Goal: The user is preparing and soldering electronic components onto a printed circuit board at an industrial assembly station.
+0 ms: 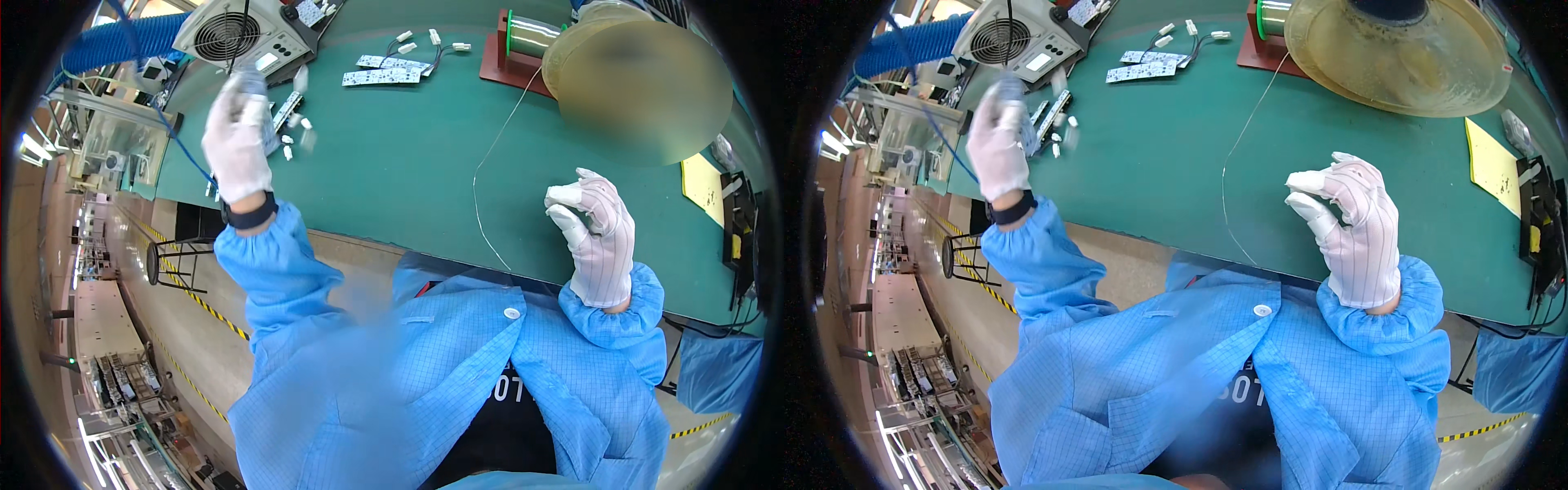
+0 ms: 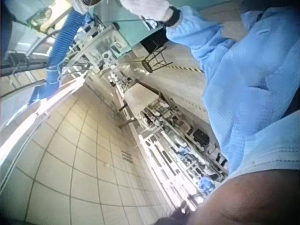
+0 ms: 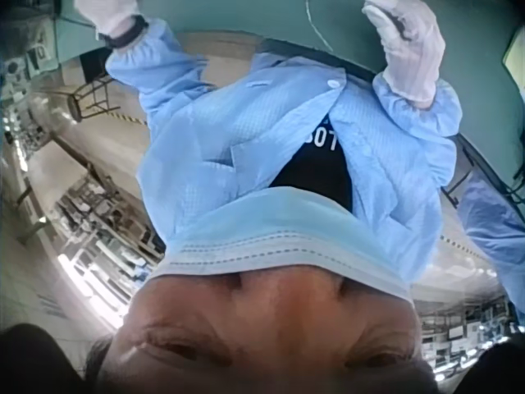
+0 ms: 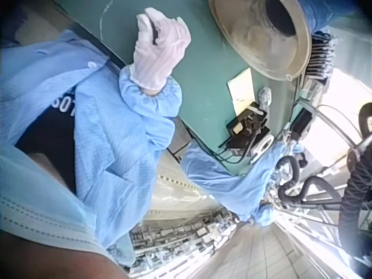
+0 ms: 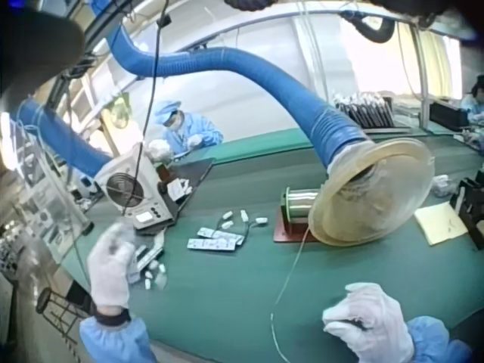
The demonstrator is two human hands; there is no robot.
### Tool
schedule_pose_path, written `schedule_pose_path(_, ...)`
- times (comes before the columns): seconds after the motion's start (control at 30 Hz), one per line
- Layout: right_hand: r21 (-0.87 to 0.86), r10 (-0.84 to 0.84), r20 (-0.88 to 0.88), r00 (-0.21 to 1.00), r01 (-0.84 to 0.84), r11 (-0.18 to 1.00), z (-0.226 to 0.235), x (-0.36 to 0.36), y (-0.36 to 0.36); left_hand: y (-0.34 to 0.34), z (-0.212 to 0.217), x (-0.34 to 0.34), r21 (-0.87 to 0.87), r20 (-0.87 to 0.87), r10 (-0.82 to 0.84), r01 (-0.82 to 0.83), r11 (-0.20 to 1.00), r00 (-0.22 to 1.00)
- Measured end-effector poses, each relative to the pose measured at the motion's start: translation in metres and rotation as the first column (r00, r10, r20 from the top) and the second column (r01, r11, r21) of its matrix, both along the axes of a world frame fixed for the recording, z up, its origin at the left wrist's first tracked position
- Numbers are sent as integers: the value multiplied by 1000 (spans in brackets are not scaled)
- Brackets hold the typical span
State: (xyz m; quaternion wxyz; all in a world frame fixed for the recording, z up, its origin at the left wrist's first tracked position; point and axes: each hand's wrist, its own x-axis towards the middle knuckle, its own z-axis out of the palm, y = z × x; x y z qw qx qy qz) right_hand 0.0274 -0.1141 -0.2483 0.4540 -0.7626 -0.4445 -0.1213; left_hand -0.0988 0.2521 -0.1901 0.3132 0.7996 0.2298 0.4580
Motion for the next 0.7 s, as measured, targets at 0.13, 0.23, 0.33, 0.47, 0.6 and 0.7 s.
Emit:
schedule_pose_path(0.13, 45, 50, 21, 999, -51, 998, 0, 0, 0, -73, 7, 8, -412, 732, -156, 613, 674, 663)
schedule_pose_path(0.23, 97, 64, -31, 997, -61, 993, 1, -2, -3, -113, -14, 15, -572, 778, -211, 806, 153, 592)
schedule_pose_path(0.33, 199, 71, -146, 987, -41, 979, -1, -7, -2, -175, -16, 31, -696, 644, -363, 713, 86, 673)
schedule_pose_path(0.47, 173, -3, -304, 953, 58, 983, -1, -9, -1, -205, -31, 36, -735, 571, -517, 678, 25, 638)
schedule_pose_path(0.6, 150, -65, -99, 993, 79, 985, -7, -1, -5, -209, -34, 36, -729, 599, -497, 684, -15, 627)
schedule_pose_path(0.7, 125, -95, -103, 990, 108, 986, -6, -1, -7, -197, -32, 35, -758, 436, -601, 633, 155, 670)
